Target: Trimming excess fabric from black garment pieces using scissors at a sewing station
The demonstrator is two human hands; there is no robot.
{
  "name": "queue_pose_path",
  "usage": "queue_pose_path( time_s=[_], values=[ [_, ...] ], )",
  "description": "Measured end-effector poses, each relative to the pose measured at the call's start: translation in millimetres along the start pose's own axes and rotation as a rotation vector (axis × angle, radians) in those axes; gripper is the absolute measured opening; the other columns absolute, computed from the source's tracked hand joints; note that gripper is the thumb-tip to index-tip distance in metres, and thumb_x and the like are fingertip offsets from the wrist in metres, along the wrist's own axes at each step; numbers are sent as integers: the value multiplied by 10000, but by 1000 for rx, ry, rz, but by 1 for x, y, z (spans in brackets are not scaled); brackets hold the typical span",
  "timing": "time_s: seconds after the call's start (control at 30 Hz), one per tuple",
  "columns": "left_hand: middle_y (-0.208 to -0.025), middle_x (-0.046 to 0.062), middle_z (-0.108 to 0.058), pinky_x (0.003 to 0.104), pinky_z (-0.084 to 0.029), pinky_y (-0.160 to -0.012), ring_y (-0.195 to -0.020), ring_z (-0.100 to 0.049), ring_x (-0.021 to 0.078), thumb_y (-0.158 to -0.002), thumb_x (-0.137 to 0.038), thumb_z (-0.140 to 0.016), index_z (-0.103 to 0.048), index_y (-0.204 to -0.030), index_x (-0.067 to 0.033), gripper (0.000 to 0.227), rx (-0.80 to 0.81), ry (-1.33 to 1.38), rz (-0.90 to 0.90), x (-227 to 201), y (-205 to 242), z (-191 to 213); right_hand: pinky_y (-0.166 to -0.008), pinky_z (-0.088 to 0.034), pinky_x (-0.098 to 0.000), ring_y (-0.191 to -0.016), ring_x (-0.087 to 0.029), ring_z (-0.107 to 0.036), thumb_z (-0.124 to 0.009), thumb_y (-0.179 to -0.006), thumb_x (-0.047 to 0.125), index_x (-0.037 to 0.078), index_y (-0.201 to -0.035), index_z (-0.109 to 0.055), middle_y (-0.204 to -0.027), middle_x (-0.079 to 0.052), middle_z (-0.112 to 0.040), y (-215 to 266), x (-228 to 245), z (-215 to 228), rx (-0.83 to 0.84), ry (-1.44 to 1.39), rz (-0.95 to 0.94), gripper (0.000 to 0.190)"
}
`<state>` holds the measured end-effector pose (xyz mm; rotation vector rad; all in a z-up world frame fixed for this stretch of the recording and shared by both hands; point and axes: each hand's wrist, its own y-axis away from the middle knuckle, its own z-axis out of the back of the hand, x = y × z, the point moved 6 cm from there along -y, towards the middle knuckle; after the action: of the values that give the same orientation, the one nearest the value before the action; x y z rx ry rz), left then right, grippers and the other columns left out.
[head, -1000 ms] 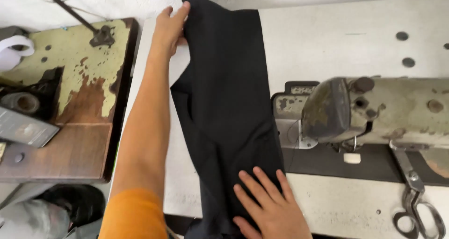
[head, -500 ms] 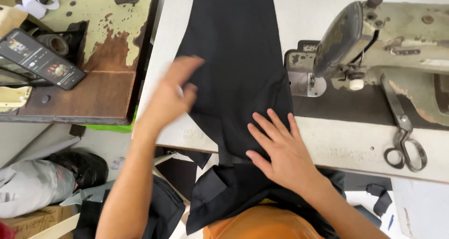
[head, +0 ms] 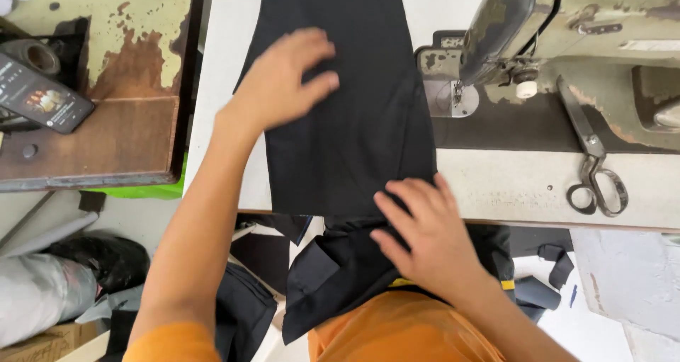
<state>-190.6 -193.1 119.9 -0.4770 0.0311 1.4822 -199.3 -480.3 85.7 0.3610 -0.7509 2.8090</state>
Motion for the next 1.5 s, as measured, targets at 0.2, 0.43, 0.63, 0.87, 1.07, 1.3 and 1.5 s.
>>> queue_pose_path(
  time_s=[0.2,0.43,0.63,0.87,1.07,1.3,1.5],
  values=[
    [-1637,219,-320,618,-200,-1190,-1517,-262,377,-1064,-546,-457,-427,-1544,14,738,-9,-206,280,93,-1,-44,-1172,-285,-603,-1284,-304,-557,-657,-939,448,119,-1278,-677,-1379,-79,-617,-2,-19,-3,110,10,-22,473],
    [-1236,188,-586,465,-534,-767,-1068,-611,358,-973,-711,-456,-604,-1358,-25,800,86,-853,678,-16,134,-7,-1132,-399,-490,-1011,-188,-664,-718,-904,273,131,-887,-765,-1070,38,-743,-12,-69,32,19,-65,-35,150],
    [-1191,122,-676,495,-460,-1031,-1111,-638,326,-890,-361,-735,-699,-1138,-50,400,-30,-332,276,-74,68,1,-947,-488,-414,-862,-205,-633,-757,-905,244,138,-863,-713,-943,24,-683,9,-89,34,-19,55,-135,122],
    [-1218,164,-576,498,-464,-920,-1097,-569,359,-964,-267,-739,-606,-1328,3,473,-32,-23,78,-65,-1,-59,-900,-538,-415,-1007,-239,-665,-736,-919,286,112,-1248,-692,-1140,-50,-653,20,-101,33,-14,85,-428,375],
    [-923,38,-567,425,-350,-882,-860,-523,252,-918,-113,-768,-613,-962,-100,162,-91,44,97,-69,-6,-50,-947,-506,-434,-1030,-237,-644,-715,-876,314,165,-1136,-725,-1061,-25,-653,17,-113,23,154,-10,-518,300],
    [-968,51,-609,431,-363,-963,-906,-567,241,-913,-128,-690,-640,-1019,-54,139,24,168,86,-71,-14,-55,-777,-511,-384,-763,-199,-611,-718,-880,296,172,-1132,-682,-795,44,-602,-4,-110,16,200,-54,-507,283],
    [-932,15,-600,408,-351,-956,-885,-566,208,-913,-136,-763,-650,-948,-100,124,58,198,92,-73,-16,-56,-756,-506,-387,-835,-212,-621,-703,-893,308,196,-938,-679,-909,60,-656,-11,-106,9,238,-78,-490,123]
  ],
)
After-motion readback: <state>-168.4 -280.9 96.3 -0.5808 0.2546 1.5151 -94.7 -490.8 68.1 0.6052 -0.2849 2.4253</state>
